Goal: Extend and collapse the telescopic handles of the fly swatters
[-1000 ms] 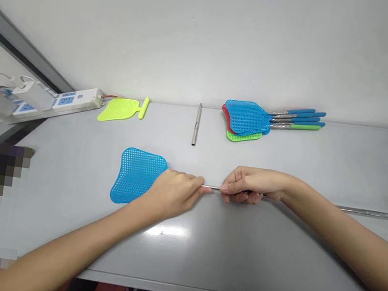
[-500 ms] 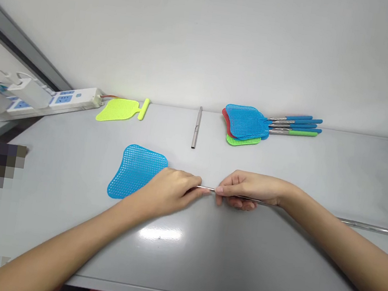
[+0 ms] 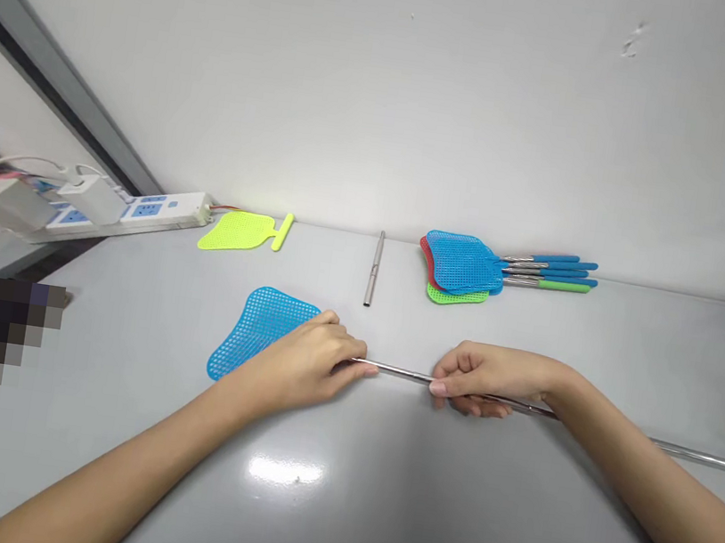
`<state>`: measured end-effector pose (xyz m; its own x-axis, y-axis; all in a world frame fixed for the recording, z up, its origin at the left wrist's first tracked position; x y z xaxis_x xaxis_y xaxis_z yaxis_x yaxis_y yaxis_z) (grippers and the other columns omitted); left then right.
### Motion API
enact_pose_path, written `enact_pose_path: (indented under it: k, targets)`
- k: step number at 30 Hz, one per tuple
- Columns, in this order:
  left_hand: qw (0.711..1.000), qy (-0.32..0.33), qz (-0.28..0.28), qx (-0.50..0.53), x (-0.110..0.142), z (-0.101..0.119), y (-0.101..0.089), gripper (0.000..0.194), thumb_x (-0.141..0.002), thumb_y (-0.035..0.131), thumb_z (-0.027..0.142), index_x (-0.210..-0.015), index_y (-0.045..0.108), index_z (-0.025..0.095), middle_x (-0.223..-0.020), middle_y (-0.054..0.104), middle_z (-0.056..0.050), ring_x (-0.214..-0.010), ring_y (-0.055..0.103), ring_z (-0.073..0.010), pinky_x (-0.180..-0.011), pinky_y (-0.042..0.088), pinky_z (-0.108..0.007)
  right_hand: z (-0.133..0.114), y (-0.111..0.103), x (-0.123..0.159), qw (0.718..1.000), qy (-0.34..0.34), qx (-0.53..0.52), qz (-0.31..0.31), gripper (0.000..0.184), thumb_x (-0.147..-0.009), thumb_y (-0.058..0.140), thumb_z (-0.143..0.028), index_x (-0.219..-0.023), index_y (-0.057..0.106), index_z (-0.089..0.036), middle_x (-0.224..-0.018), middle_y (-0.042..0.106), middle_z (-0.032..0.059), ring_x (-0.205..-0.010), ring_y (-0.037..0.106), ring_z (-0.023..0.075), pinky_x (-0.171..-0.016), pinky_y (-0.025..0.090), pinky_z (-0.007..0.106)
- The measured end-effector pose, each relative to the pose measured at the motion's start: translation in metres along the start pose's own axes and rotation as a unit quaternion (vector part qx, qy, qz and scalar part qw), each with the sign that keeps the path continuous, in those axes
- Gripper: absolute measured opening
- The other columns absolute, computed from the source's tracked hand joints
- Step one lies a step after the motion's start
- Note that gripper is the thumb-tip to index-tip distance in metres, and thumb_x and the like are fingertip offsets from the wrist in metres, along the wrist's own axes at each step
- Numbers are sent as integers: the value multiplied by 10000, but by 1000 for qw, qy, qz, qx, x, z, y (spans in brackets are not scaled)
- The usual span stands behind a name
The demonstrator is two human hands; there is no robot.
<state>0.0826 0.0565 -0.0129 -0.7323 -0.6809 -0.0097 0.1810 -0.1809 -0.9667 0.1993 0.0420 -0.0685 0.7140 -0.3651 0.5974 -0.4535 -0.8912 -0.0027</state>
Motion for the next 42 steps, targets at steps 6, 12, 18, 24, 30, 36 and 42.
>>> enact_pose_path:
  k: [6,12,18,24,30,36,42]
  targets:
    - [999,-26,-7,21,0,-12,0,404,-882,286,401,-617,489,174,-525,486,20,-572,445,-123,-733,322,-293,-1,-6,-1,999,-14,8,31,362,-772,500,-472,-775,580,-120,-460,394,-77,-316,256,7,-317,175,163]
    - [999,-22,-25,25,0,-10,7,411,-891,262,407,-607,445,173,-530,482,28,-586,453,-122,-718,317,-288,0,-6,-3,999,-22,7,26,365,-775,496,-471,-771,585,-117,-454,401,-78,-301,251,6,-321,181,170]
    - [999,-23,-26,32,0,-9,10,406,-895,255,399,-612,434,170,-543,478,29,-570,453,-113,-725,319,-292,2,-6,-4,999,-30,-8,22,356,-792,482,-452,-782,591,-113,-437,395,-81,-292,243,8,-323,182,175]
    - [999,-21,-24,19,0,-9,11,402,-895,254,408,-622,430,170,-554,488,27,-576,451,-116,-715,315,-290,2,-6,-4,999,-29,-19,24,346,-789,490,-440,-770,592,-111,-426,392,-82,-290,239,9,-319,176,174]
    - [1000,-9,-10,1,1,-5,12,388,-898,259,389,-622,419,168,-543,476,34,-542,419,-107,-704,308,-287,-1,-6,-5,998,-43,-15,34,342,-792,490,-430,-748,597,-108,-410,387,-80,-287,240,11,-320,182,177]
    - [1000,-9,-3,-5,3,1,13,382,-905,245,371,-614,388,170,-527,457,37,-535,404,-109,-685,308,-280,-1,-7,-3,998,-35,-7,55,349,-771,513,-432,-720,604,-100,-401,363,-80,-293,232,11,-311,159,175]
    - [1000,-10,-6,0,4,4,17,367,-906,252,359,-630,399,168,-547,469,37,-525,397,-104,-679,307,-284,-2,-4,-3,997,-25,-11,70,341,-735,544,-431,-695,607,-99,-407,352,-74,-330,244,21,-309,148,171]
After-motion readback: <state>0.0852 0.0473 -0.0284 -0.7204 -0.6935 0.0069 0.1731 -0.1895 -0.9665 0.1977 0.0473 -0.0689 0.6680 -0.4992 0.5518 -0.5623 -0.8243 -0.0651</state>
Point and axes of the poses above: each hand's wrist, its own x-axis away from the middle knuckle, its own y-axis out of the palm, z = x × y, the point moved 9 cm from there along -x, towards the middle knuckle
